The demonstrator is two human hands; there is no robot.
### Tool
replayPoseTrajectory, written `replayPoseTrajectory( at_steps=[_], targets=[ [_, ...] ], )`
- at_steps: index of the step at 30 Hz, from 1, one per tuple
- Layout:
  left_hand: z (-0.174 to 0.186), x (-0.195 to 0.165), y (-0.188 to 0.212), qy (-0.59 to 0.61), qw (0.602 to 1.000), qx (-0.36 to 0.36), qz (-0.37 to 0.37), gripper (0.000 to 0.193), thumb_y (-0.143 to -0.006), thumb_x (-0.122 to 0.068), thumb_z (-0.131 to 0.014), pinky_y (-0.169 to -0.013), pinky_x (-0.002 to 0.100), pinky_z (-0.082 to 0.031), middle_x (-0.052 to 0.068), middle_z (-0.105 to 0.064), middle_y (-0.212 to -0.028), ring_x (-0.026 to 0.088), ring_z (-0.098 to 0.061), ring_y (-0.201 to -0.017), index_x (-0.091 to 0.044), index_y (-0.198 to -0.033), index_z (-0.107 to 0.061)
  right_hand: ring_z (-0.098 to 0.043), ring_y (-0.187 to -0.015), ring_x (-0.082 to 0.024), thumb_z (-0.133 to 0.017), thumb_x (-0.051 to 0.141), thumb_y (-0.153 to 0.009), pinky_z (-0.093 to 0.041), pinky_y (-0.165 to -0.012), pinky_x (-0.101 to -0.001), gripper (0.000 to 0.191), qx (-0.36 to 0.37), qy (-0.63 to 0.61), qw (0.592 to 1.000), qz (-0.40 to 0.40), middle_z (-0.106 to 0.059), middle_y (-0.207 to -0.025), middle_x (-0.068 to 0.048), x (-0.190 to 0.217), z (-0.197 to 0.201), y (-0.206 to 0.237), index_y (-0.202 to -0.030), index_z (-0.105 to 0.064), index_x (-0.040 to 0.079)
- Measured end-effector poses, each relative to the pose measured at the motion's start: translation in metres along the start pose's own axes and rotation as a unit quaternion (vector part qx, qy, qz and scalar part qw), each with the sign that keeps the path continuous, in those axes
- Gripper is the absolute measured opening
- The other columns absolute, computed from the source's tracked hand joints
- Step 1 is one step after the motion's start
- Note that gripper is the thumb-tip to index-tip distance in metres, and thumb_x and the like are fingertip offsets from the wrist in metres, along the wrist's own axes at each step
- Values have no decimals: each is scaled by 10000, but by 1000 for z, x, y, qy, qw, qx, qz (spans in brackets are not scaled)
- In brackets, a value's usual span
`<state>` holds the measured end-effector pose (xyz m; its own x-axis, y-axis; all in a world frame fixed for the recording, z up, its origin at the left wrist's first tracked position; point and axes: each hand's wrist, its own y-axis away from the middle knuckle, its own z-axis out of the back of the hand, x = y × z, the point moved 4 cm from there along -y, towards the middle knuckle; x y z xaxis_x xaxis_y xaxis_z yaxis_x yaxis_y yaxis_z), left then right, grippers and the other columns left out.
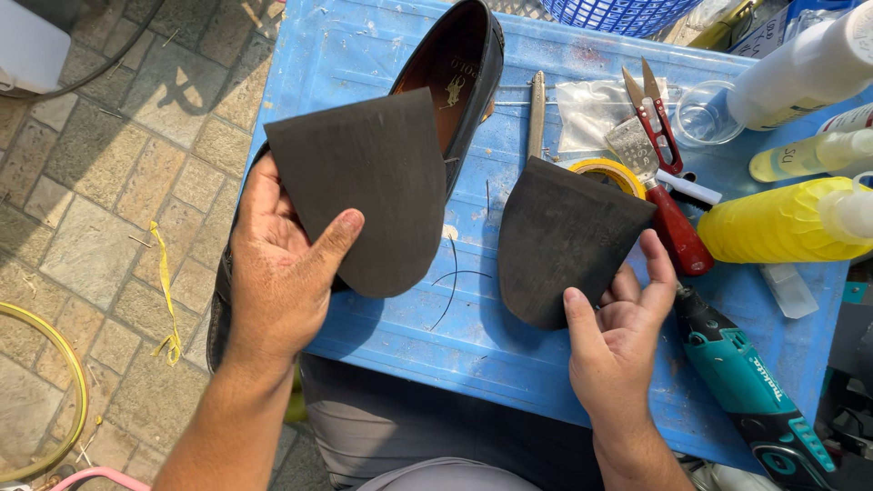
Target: The person uses a rotary grinding tool to smooth the surface of a black shoe insole. They hold the insole with one hand and guide the tool across its surface, then flip the insole to work on the other side.
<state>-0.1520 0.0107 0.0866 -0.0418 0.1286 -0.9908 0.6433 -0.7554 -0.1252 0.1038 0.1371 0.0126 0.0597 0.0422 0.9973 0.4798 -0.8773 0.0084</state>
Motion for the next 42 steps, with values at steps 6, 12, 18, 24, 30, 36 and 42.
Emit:
replayPoseTrajectory(
  at_steps=[6,12,18,24,30,36,42],
  targets=[
    [43,-16,-88,-69,998,-3,0,526,-1041,93,-627,-1189,333,-560,193,-635,-1451,215,-644,-1357,24,-1512,-405,-487,-1405,-288,-648,-22,-943,-453,-1181,-397,799,8,169,982,90,-314,-1561,-226,12,-13,-4,-1605,-208,55],
    [51,4,-172,-106,992,-31,60,512,-987,70,-650,-1001,304,-604,143,-669,-1365,220,-722,-1252,-26,-1439,-432,-428,-1364,-416,-801,103,-809,-376,-1135,-501,711,-18,468,860,201,-368,-1520,-224,46,-12,11,-1436,-473,33],
    [49,34,-186,-559,823,47,86,631,-903,-259,-875,-893,439,-578,229,-484,-1358,331,-631,-1100,5,-1397,-584,-552,-1308,-347,-787,169,-827,-412,-1141,-458,567,-57,532,842,72,-588,-1435,-153,79,59,43,-1349,-597,56],
    [42,10,-150,-654,726,99,-186,721,-882,-286,-913,-873,508,-533,263,-547,-1230,421,-573,-1146,92,-1403,-591,-600,-1191,-408,-861,360,-685,-500,-998,-496,846,1,690,713,-127,-615,-1309,-218,57,126,40,-1404,-593,3],
    [17,-61,-42,-587,772,129,-208,488,-863,-113,-808,-948,502,-505,220,-618,-1171,397,-601,-1112,29,-1286,-610,-682,-1099,-316,-879,350,-731,-548,-936,-429,751,54,660,713,-229,-688,-1189,-163,45,148,40,-1373,-611,70],
    [-48,-11,59,-195,930,295,100,390,-904,-145,-779,-807,285,-614,78,-759,-1008,146,-771,-895,-47,-1267,-675,-645,-822,-187,-858,245,-719,-551,-696,-373,673,96,278,891,-347,-686,-953,-133,25,146,51,-1307,-573,82],
    [-130,34,127,18,921,367,128,816,-926,-194,-800,-963,376,-572,195,-549,-1376,254,-645,-1165,-21,-1551,-304,-714,-772,-273,-754,281,-868,-600,-680,-403,605,154,-142,941,-265,-699,-939,-209,8,92,30,-1331,-549,-50]
  ],
)
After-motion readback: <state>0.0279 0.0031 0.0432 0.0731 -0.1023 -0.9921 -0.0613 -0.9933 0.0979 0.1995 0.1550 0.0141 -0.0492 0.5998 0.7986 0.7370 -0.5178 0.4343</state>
